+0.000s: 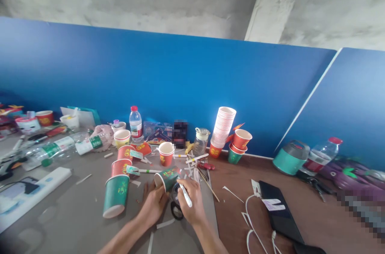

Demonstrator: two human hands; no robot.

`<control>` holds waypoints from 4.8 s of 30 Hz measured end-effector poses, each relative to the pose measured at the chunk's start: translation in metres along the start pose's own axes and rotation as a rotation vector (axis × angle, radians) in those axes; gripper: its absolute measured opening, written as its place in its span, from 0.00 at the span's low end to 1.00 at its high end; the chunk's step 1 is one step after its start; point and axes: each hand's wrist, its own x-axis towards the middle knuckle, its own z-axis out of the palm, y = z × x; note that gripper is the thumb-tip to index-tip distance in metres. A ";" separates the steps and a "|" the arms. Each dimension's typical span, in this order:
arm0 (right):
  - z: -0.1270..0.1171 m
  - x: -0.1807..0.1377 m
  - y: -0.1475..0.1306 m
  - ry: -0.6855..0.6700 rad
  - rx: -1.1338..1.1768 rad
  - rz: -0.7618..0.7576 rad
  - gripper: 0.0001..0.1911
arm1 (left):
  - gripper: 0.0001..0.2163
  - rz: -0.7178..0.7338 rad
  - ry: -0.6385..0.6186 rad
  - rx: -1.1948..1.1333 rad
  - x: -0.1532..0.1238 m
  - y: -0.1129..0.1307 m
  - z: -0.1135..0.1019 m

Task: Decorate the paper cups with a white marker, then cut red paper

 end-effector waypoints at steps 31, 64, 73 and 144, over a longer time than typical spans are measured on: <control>-0.003 0.003 -0.005 -0.047 0.035 -0.075 0.13 | 0.18 0.025 0.006 0.161 -0.001 0.001 0.004; -0.002 0.001 -0.007 -0.140 0.031 -0.162 0.12 | 0.17 -0.107 -0.038 0.017 0.002 0.006 -0.003; -0.002 0.003 -0.006 -0.101 -0.090 -0.201 0.12 | 0.16 -0.068 -0.019 -0.026 0.002 0.003 0.001; -0.003 0.003 -0.006 -0.060 0.032 -0.108 0.12 | 0.16 -0.062 -0.033 -0.013 0.002 0.005 -0.006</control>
